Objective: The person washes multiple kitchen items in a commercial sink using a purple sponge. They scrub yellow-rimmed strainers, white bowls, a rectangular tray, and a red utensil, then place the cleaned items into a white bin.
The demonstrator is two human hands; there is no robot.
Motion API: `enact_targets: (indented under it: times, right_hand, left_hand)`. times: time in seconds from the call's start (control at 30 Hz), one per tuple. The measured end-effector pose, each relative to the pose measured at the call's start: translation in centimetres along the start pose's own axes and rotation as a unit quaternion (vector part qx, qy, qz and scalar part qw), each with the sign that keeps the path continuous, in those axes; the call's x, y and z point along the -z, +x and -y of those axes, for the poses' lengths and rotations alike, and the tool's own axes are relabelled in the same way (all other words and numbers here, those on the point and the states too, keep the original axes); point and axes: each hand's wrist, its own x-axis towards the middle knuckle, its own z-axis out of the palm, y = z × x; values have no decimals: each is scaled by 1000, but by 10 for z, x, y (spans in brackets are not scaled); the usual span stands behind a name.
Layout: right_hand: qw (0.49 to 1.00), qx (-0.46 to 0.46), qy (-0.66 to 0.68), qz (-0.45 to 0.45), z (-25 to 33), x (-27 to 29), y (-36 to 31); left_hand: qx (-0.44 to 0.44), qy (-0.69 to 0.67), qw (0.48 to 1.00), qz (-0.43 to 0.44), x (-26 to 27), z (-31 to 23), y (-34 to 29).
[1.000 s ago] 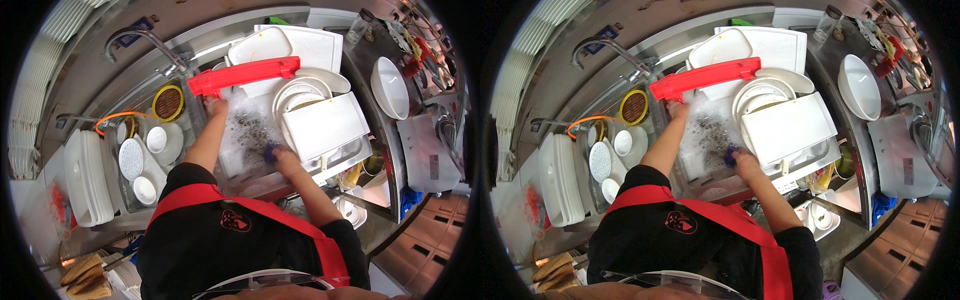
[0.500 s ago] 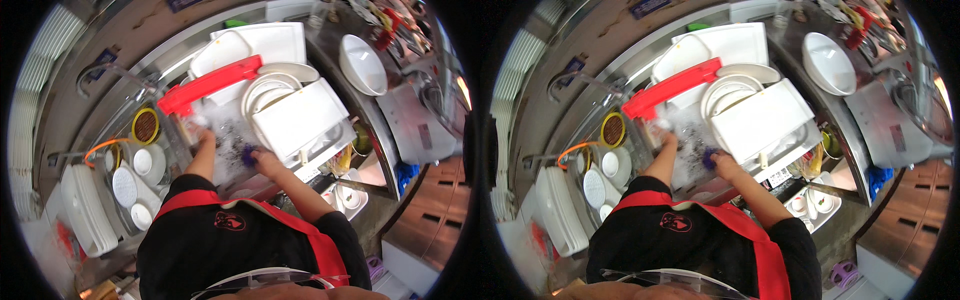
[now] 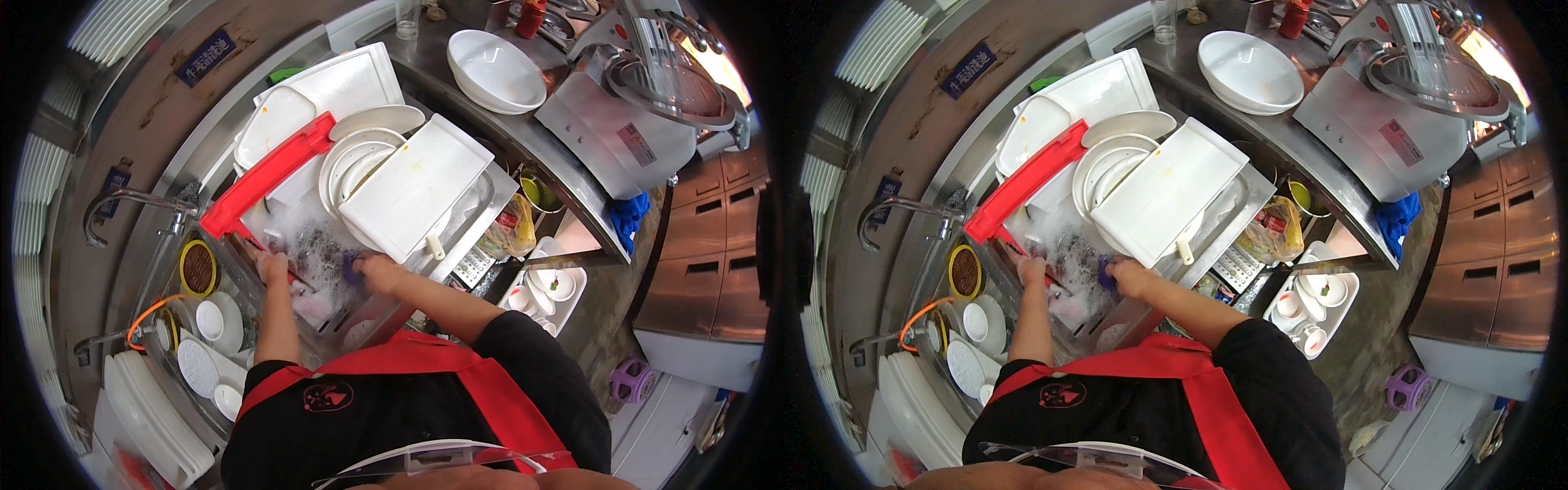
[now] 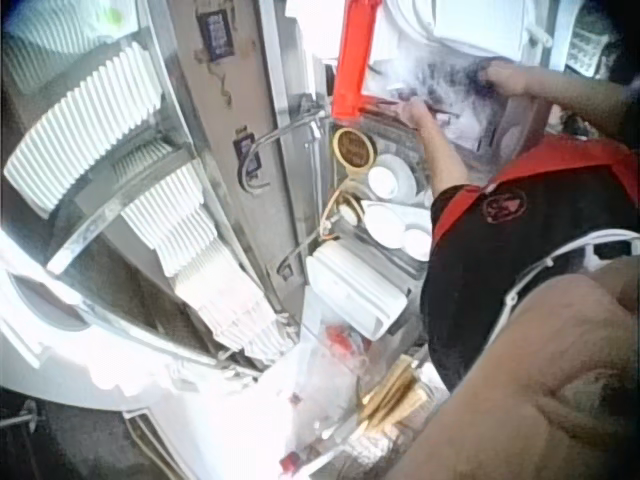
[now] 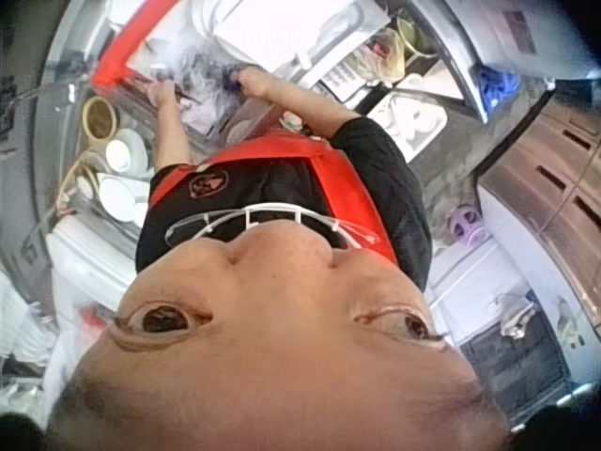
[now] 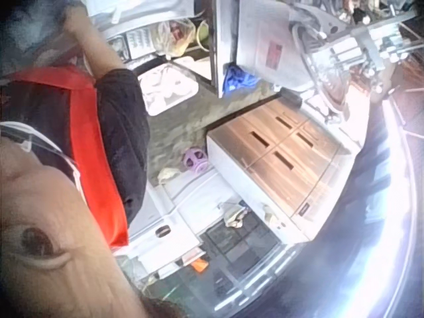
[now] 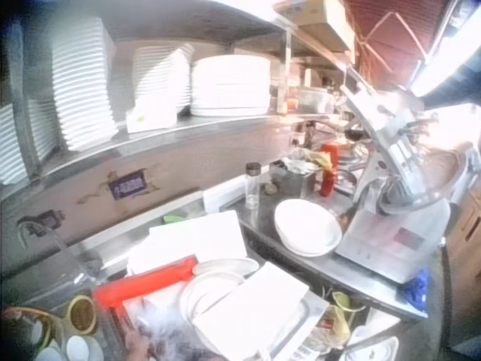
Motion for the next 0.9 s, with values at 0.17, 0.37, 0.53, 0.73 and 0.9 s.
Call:
enact_targets:
  times: [0.17,0.37,0.53,0.73,0.9]
  right_hand:
    - [1000,-24,-8,8,6,3,-2]
    - [999,-24,-4,-22,1,-2,-3]
    - [998,15,-8,-52,-8,-11,4]
    - [998,-15,-5,-53,-5,-8,1]
    - [996,2,-18,-83,-4,-5,-3]
  left_hand:
    - [-2,104,988,113,35,-31,-13]
    - [9,-11,993,113,4,-20,-45]
    - [280,-285,912,93,-35,17,-86]
    - [179,-104,959,192,-67,34,-91]
    - [141,-135,954,229,-11,5,-73]
